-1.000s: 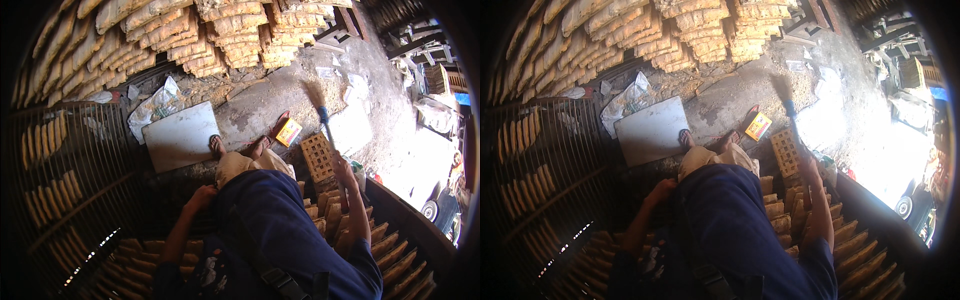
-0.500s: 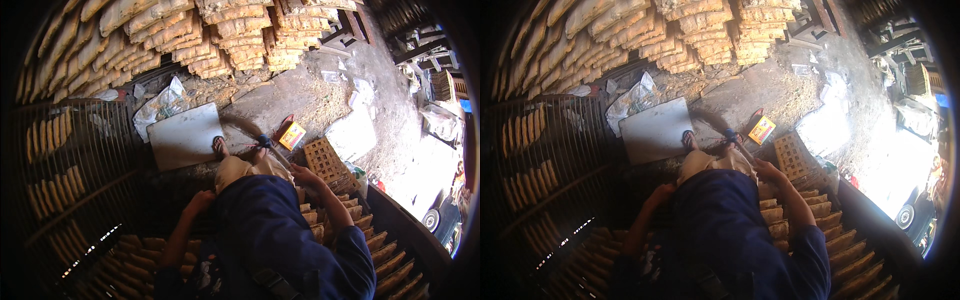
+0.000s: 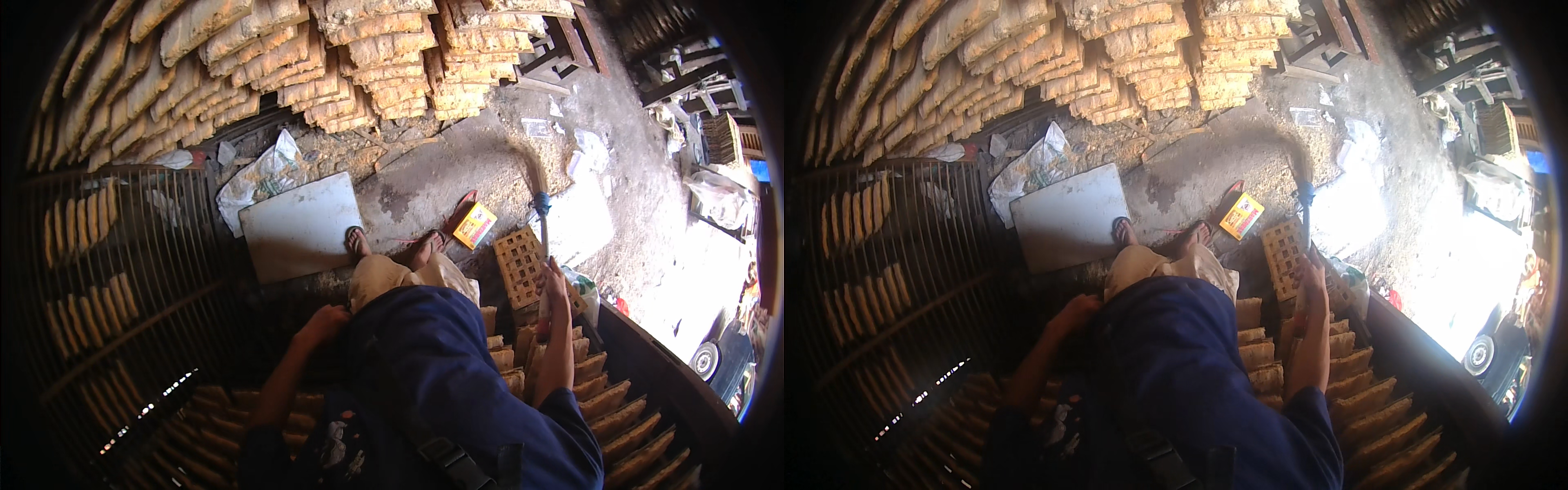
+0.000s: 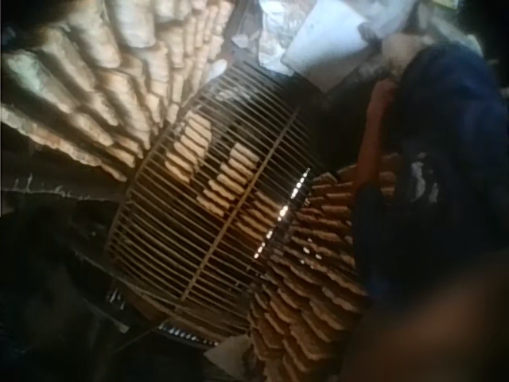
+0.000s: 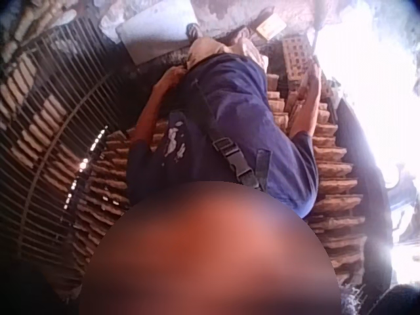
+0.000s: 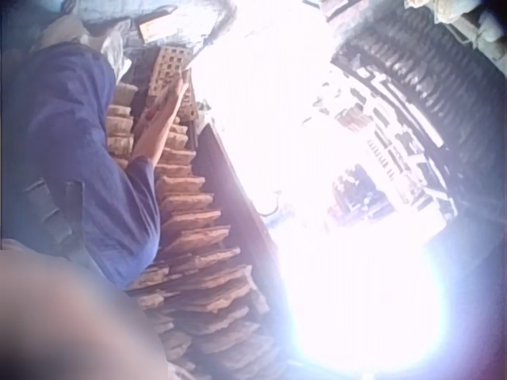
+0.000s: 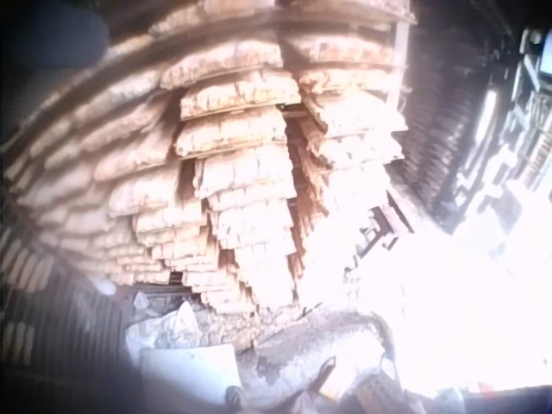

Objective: The person sweeps sawdust and debris on a cluttered workshop floor using a broom. The person moves around stacks of wooden planks and crates, sweeping debris toward a central area.

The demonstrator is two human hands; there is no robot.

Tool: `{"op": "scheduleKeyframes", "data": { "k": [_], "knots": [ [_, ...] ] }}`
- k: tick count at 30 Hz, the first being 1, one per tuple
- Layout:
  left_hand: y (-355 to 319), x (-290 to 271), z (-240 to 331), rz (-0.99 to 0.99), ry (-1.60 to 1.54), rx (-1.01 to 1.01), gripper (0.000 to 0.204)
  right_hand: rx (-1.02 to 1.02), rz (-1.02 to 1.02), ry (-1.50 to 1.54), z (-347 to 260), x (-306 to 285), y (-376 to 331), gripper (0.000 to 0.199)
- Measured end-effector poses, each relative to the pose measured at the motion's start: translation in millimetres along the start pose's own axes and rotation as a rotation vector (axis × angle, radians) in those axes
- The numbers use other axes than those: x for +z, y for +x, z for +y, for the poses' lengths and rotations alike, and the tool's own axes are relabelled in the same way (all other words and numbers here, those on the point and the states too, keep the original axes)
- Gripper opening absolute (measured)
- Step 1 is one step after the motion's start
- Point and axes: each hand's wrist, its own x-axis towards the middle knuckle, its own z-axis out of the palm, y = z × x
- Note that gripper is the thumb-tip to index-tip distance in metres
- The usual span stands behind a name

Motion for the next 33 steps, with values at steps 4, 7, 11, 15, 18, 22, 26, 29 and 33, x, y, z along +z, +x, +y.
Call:
{"op": "scheduleKeyframes", "data": {
  "k": [4, 7, 11, 15, 18, 22, 26, 29, 33],
  "knots": [
    [4, 15, -21, 0.027, -0.05, -0.048, 0.018, -0.059, 0.009, -0.003, -8, 2, -21, 0.059],
    [5, 19, -27, 0.059, -0.115, -0.052, 0.018, -0.124, -0.068, -0.116, 2, 3, -28, 0.06],
    [13, 8, -16, 0.039, -0.151, 0.012, 0.018, 0.112, -0.34, -0.006, -38, 51, -81, 0.059],
    [18, 4, -13, 0.029, -0.091, -0.046, 0.017, 0.13, -0.571, -0.113, -3, 111, -26, 0.059],
    [10, 11, -12, 0.013, -0.102, -0.063, 0.017, 0.225, -0.653, -0.196, -12, 159, -18, 0.058],
    [-9, 31, -3, 0.131, -0.179, -0.129, 0.016, 0.274, -0.615, -0.121, 11, 151, 19, 0.055],
    [-3, 30, 17, 0.168, -0.38, -0.164, 0.014, 0.408, -0.445, 0.145, 21, 71, 52, 0.043],
    [11, 25, 13, 0.124, -0.153, -0.123, 0.013, 0.25, -0.268, 0.23, 8, 10, 42, 0.035],
    [20, 9, 22, 0.081, -0.149, -0.108, 0.012, 0.228, -0.177, 0.464, -18, -18, 26, 0.029]
  ]
}}
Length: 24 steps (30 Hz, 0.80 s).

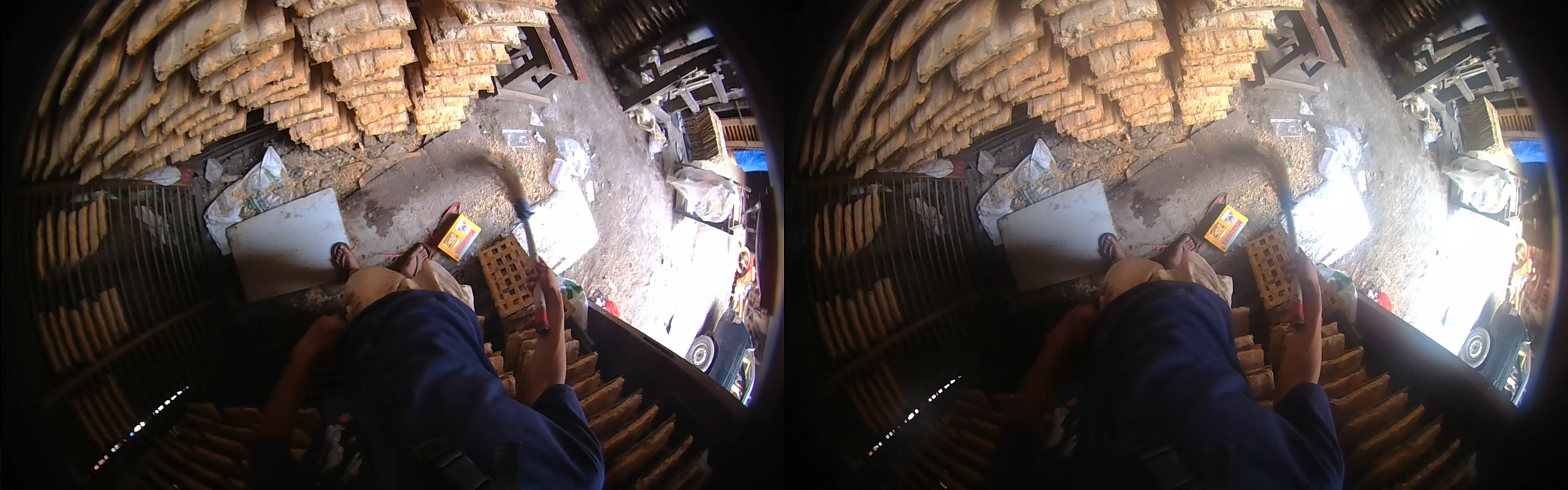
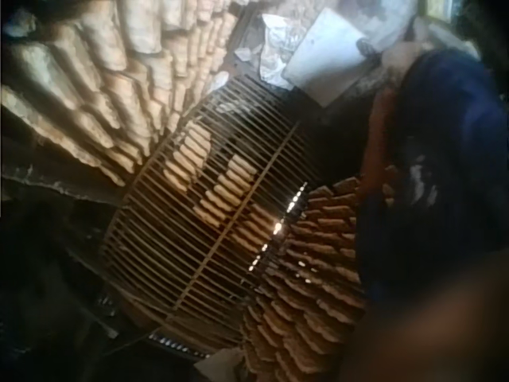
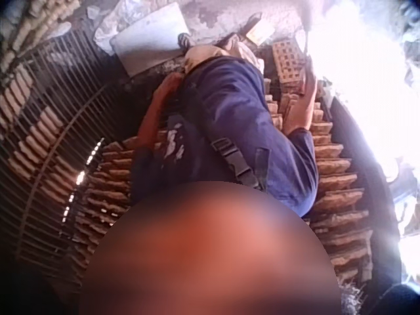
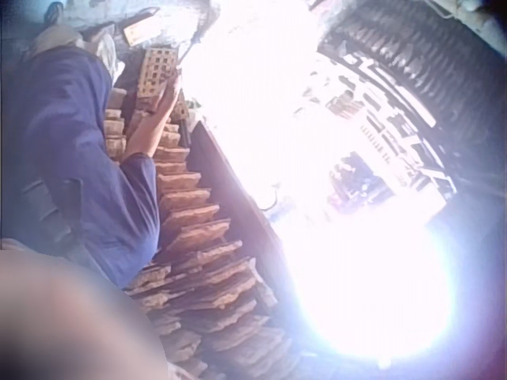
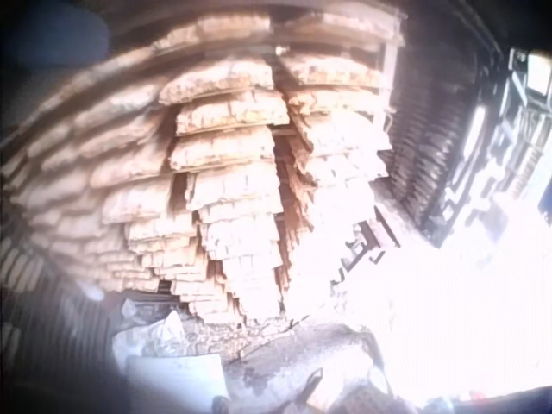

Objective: The person sweeps sawdust and debris on a cluttered workshop floor using a broom. The person moves around stacks of wooden planks and crates, sweeping debris toward a central area.

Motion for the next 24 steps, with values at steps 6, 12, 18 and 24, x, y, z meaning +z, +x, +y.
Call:
{"op": "scheduleKeyframes", "data": {
  "k": [6, 12, 18, 24],
  "knots": [
    [8, -6, -9, 0.013, -0.096, 0.099, 0.013, -0.43, 0.286, -0.472, 16, -2, -10, 0.013],
    [17, 6, -26, 0.005, -0.092, 0.141, 0.013, -0.334, 0.147, -0.585, 42, 22, -63, 0.056],
    [13, 10, -24, 0.001, -0.126, 0.152, 0.013, -0.044, -0.273, -0.713, 70, 99, -89, 0.06],
    [-10, 1, -17, -0.08, -0.064, -0.008, 0.014, 0.097, -0.462, -0.685, 133, 118, -6, 0.061]
  ]
}}
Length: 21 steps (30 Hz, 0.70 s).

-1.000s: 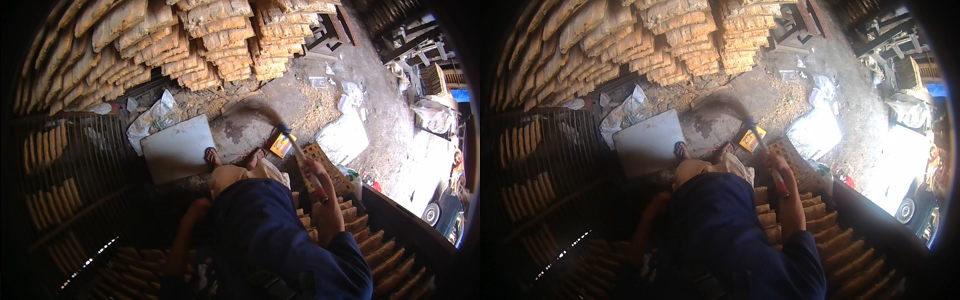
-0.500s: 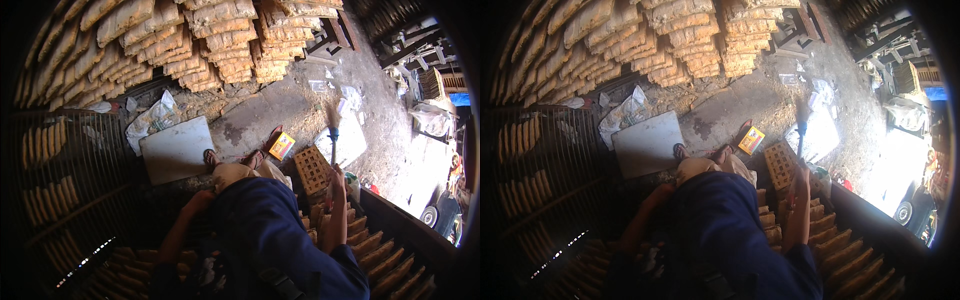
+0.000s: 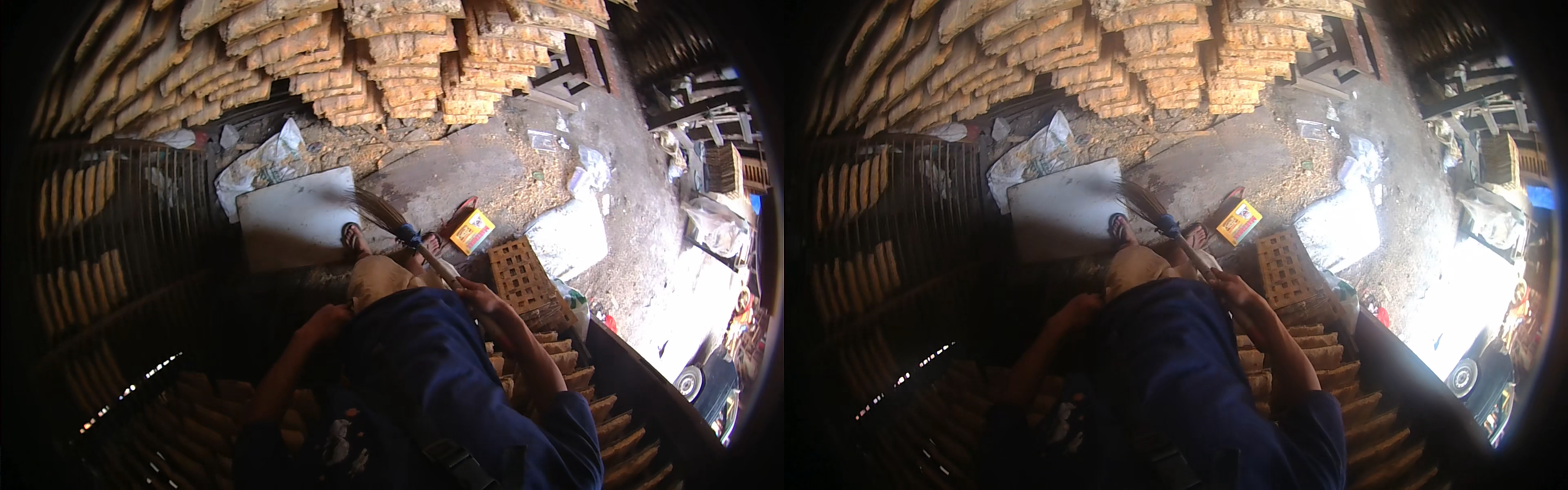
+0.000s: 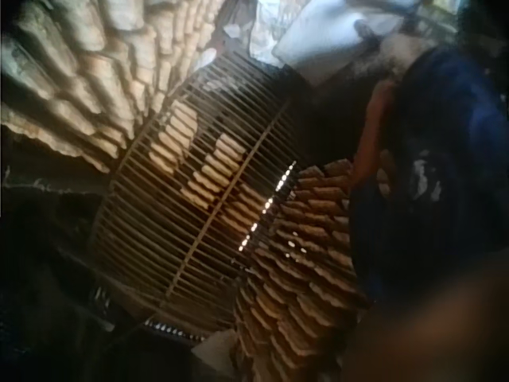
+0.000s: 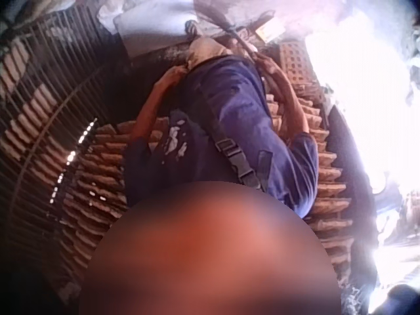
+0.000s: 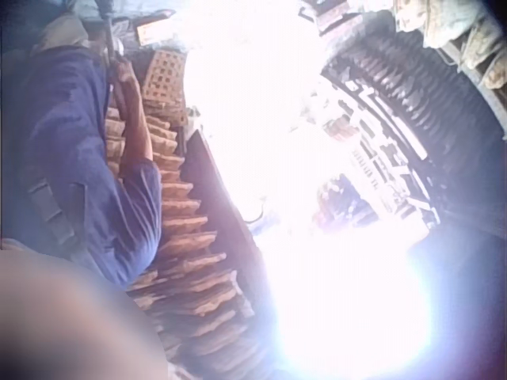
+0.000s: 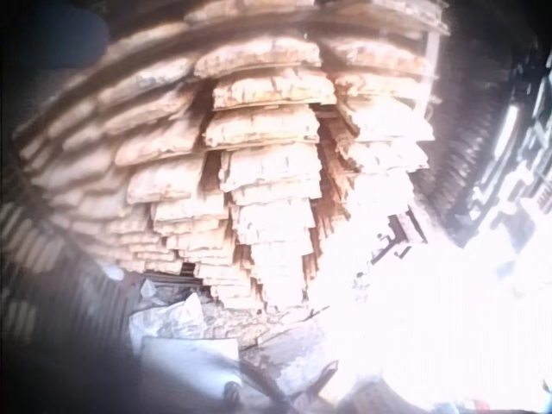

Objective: The person sweeps sawdust and debris on a cluttered workshop floor using a broom. The person moves around stacks of wooden planks and crates, sweeping debris toward a central area.

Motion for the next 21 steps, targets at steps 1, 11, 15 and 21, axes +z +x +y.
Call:
{"op": "scheduleKeyframes", "data": {
  "k": [1, 11, 15, 21],
  "knots": [
    [-6, 8, -6, -0.003, 0.002, -0.048, 0.014, 0.084, -0.013, 0.023, -3, -5, 3, 0.062],
    [-30, 3, -11, 0.014, 0.062, 0.024, 0.011, 0.095, 0.495, 0.029, -8, -89, -113, 0.05],
    [-25, -5, -34, -0.065, 0.31, 0.11, 0.008, 0.048, 0.699, -0.24, -14, -67, -118, 0.052],
    [-31, -11, -86, 0.073, 0.175, 0.128, 0.011, -0.006, 0.621, -0.477, -36, -16, -92, 0.061]
  ]
}}
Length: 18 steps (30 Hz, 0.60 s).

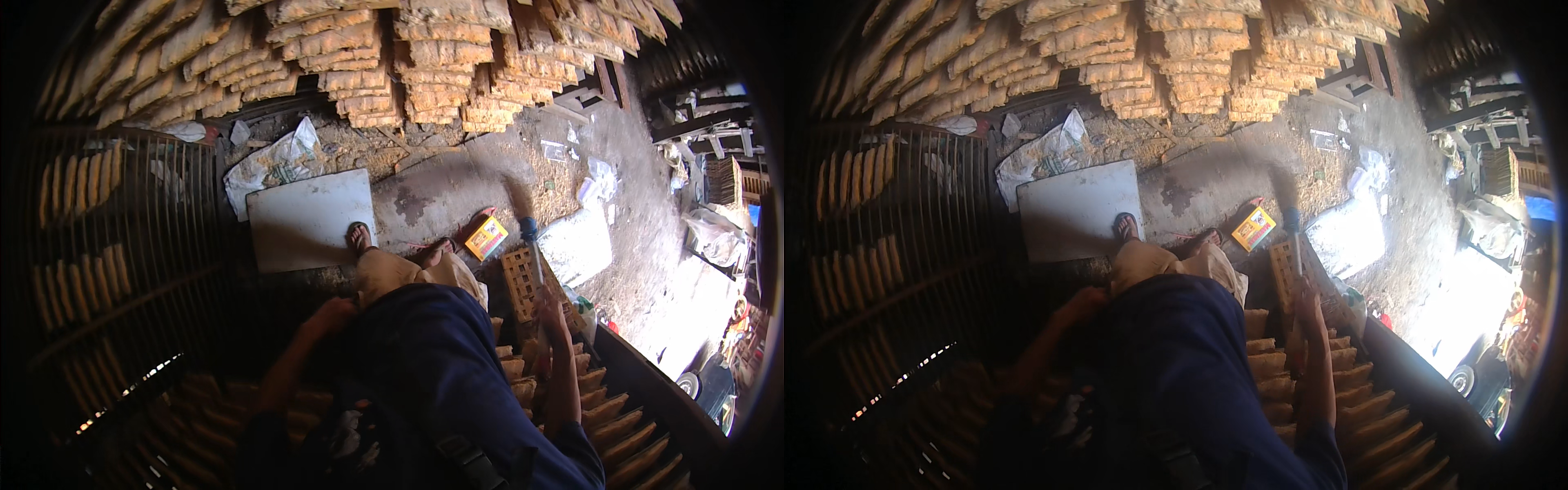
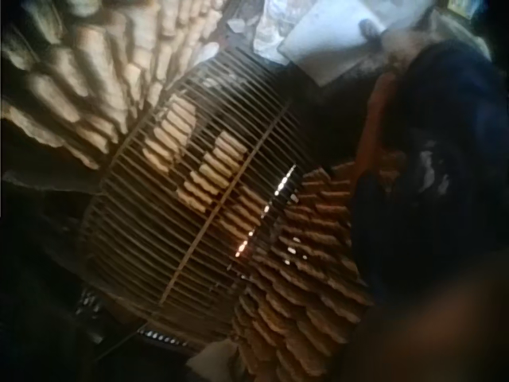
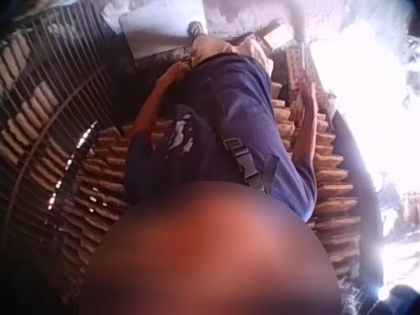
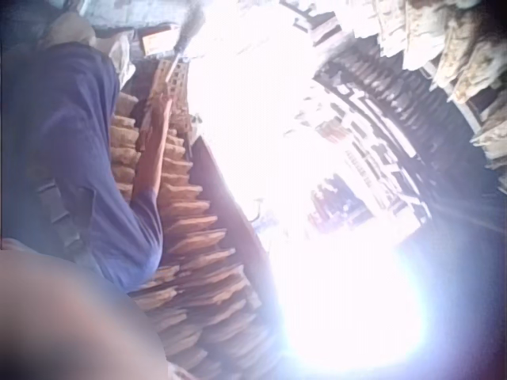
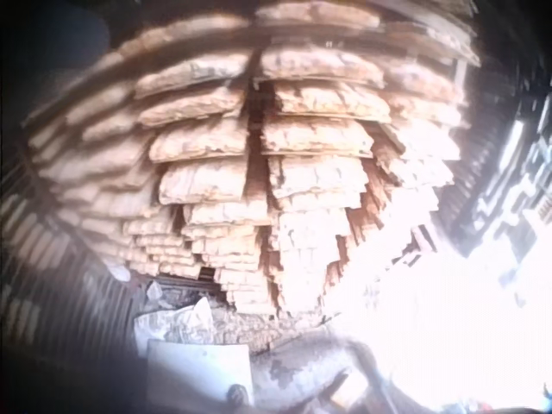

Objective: The person sweeps sawdust and debris on a cluttered workshop floor using a broom. The person moves around stacks of wooden planks and crates, sweeping debris toward a central area.

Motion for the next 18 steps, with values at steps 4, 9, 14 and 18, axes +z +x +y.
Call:
{"op": "scheduleKeyframes", "data": {
  "k": [4, 9, 14, 18],
  "knots": [
    [-23, -32, -23, -0.065, -0.106, -0.079, 0.013, -0.008, -0.273, 0.438, -39, 50, -22, 0.06],
    [-73, -56, -77, 0.102, -0.209, -0.027, 0.015, 0.168, -0.463, 0.628, -117, 162, -2, 0.045],
    [-105, -110, -109, 0.111, -0.355, -0.021, 0.018, 0.066, -0.483, 0.581, -95, 253, 66, 0.035],
    [-133, -115, -138, 0.012, -0.375, -0.114, 0.018, 0.145, -0.385, 0.636, -109, 258, 44, 0.037]
  ]
}}
